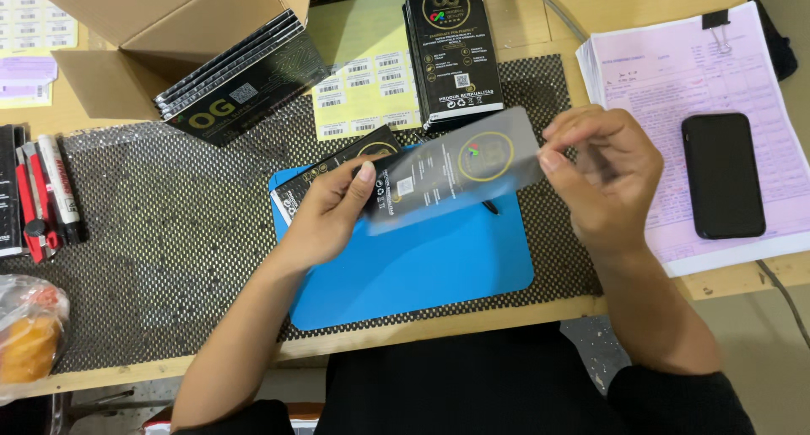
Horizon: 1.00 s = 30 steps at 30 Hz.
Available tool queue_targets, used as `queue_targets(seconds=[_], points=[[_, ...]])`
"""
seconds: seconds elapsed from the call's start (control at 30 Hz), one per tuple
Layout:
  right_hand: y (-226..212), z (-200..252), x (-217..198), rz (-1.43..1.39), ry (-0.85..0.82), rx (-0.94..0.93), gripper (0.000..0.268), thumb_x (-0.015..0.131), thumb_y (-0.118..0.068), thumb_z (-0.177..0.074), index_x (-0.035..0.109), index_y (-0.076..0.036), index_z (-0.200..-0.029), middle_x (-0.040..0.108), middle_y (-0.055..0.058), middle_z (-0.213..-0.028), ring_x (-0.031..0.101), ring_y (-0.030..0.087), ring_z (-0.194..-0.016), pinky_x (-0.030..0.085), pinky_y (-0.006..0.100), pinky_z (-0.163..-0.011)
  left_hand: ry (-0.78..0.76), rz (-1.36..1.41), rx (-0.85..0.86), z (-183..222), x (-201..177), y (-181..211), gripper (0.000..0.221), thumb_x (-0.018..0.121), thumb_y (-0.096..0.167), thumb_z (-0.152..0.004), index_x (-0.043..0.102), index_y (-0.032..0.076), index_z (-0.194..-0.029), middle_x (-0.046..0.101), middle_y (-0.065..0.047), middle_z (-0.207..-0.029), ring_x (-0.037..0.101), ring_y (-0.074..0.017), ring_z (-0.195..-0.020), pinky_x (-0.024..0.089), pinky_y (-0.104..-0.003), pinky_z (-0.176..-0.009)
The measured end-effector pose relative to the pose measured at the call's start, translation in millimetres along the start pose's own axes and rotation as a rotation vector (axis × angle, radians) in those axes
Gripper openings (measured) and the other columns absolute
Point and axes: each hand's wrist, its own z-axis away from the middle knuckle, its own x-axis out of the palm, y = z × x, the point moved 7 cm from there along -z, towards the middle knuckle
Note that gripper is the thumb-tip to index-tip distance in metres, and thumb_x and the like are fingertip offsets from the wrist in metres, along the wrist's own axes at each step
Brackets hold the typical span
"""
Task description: The person places a screen into a protective plastic sleeve, puts it back into a box, and writes on the box with a pen.
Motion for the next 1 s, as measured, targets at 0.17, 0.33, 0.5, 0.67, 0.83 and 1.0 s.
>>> queue_targets(seconds=[0.17, 0.33, 0.5, 0.67, 0.83, 1.0], points=[[-20.0, 2.6, 4.9, 0.089, 0.010, -0.059, 0.024, 0.065, 0.010, -0.093, 0.054, -0.007, -0.106, 0.062, 0.008, -0.087, 0.060, 0.024, -0.097, 0.054, 0.034, -0.094, -0.059, 0.095, 0.005, 0.8, 14.0, 35.8, 0.044, 0.049, 0.032, -0.106, 0.057, 0.001, -0.136, 0.062, -0.004, -0.084, 0.058, -0.0133, -0.072, 0.050, -0.027, -0.063], [-25.8, 1.3, 5.7, 0.143, 0.029, -0.178, 0.025, 0.067, 0.008, -0.093, 0.053, -0.008, -0.105, 0.061, 0.011, -0.082, 0.059, 0.025, -0.089, 0.053, 0.036, -0.090, -0.027, 0.186, 0.147, 4.8, 10.3, 50.8, 0.039, 0.069, 0.012, -0.096, 0.056, -0.002, -0.129, 0.073, -0.017, -0.105, 0.078, -0.0295, -0.091, 0.066, -0.033, -0.079], [-22.9, -2.8, 6.7, 0.111, 0.038, -0.113, 0.019, 0.064, 0.005, -0.098, 0.050, -0.006, -0.106, 0.060, 0.016, -0.089, 0.059, 0.026, -0.089, 0.050, 0.032, -0.086, 0.020, 0.262, 0.283, 11.8, -0.5, 44.0, 0.052, 0.076, 0.014, -0.095, 0.053, 0.003, -0.141, 0.068, -0.007, -0.124, 0.069, -0.0166, -0.109, 0.061, -0.029, -0.090], [-19.6, -2.7, 3.5, 0.082, 0.043, -0.125, 0.021, 0.066, 0.003, -0.098, 0.049, -0.008, -0.106, 0.061, 0.015, -0.090, 0.059, 0.027, -0.090, 0.052, 0.036, -0.090, 0.017, 0.275, 0.260, 13.3, 0.5, 42.0, 0.066, 0.075, 0.009, -0.093, 0.044, -0.003, -0.149, 0.066, -0.013, -0.134, 0.068, -0.0218, -0.120, 0.061, -0.031, -0.097], [-12.4, -2.9, -2.9, 0.042, 0.035, -0.093, 0.026, 0.067, 0.005, -0.097, 0.050, -0.010, -0.110, 0.061, 0.010, -0.090, 0.061, 0.024, -0.093, 0.054, 0.036, -0.095, -0.020, 0.179, 0.254, 9.3, 14.5, 57.8, 0.039, 0.068, 0.001, -0.096, 0.054, -0.006, -0.132, 0.071, -0.016, -0.106, 0.075, -0.0252, -0.096, 0.066, -0.033, -0.088], [-1.3, -7.4, -6.0, -0.022, 0.081, 0.025, 0.022, 0.065, 0.003, -0.096, 0.049, -0.004, -0.109, 0.061, 0.013, -0.090, 0.059, 0.022, -0.086, 0.052, 0.031, -0.085, -0.010, 0.168, 0.128, 8.2, 19.4, 41.4, 0.051, 0.070, 0.007, -0.095, 0.050, -0.002, -0.141, 0.071, -0.012, -0.108, 0.073, -0.0208, -0.099, 0.068, -0.035, -0.092]])
